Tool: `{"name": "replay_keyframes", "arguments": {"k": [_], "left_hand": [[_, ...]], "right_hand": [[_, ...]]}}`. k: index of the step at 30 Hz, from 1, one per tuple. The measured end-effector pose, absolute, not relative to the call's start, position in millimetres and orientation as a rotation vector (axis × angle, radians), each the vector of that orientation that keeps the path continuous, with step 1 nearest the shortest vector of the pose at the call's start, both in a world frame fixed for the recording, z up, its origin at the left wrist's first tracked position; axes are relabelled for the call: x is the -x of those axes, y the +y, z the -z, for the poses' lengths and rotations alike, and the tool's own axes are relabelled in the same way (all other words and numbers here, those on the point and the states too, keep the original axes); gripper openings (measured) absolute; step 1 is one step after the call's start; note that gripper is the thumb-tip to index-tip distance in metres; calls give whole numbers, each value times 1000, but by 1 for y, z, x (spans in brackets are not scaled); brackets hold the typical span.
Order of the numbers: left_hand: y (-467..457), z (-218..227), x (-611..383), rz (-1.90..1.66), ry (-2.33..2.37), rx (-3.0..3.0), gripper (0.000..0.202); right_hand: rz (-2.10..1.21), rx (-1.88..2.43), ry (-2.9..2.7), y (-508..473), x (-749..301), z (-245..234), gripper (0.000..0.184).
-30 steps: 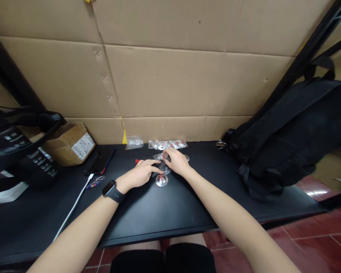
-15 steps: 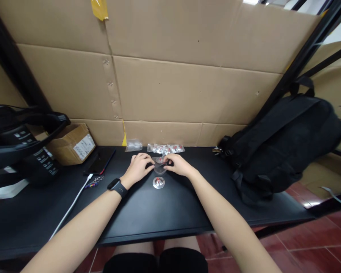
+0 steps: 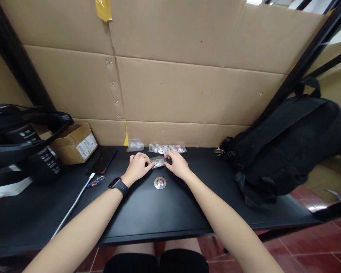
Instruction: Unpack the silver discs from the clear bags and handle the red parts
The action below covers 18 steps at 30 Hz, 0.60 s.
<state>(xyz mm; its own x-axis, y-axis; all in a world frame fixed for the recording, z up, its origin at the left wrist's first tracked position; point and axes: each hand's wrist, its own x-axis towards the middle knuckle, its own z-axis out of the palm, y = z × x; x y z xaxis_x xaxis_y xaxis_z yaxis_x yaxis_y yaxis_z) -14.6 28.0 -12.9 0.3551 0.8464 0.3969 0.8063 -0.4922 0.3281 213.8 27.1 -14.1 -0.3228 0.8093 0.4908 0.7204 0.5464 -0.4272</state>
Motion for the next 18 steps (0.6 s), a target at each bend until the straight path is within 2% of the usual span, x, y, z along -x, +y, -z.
{"name": "replay_keyframes", "arguments": {"k": [3,6,9,14,18], "left_hand": [[27,13,12,-802,1591,-2563,27],[24,12,10,-821,1524,-2586,15],[21,8,9,-799,1369,-2565,22],[20,7,11,-813,1331,-2545,39],[25,14,13,-858,1399,-2476,39]], "right_hand": [[-133,1071,-2289,24,-210,14,19],[-141,1132,-2349,22,-207,17,29],[-275,1205,-2308,23,-206,20,35],[-430,1224,-2138,27,-207,19,29],[-497,1259,-2072,27,-211,18,32]]}}
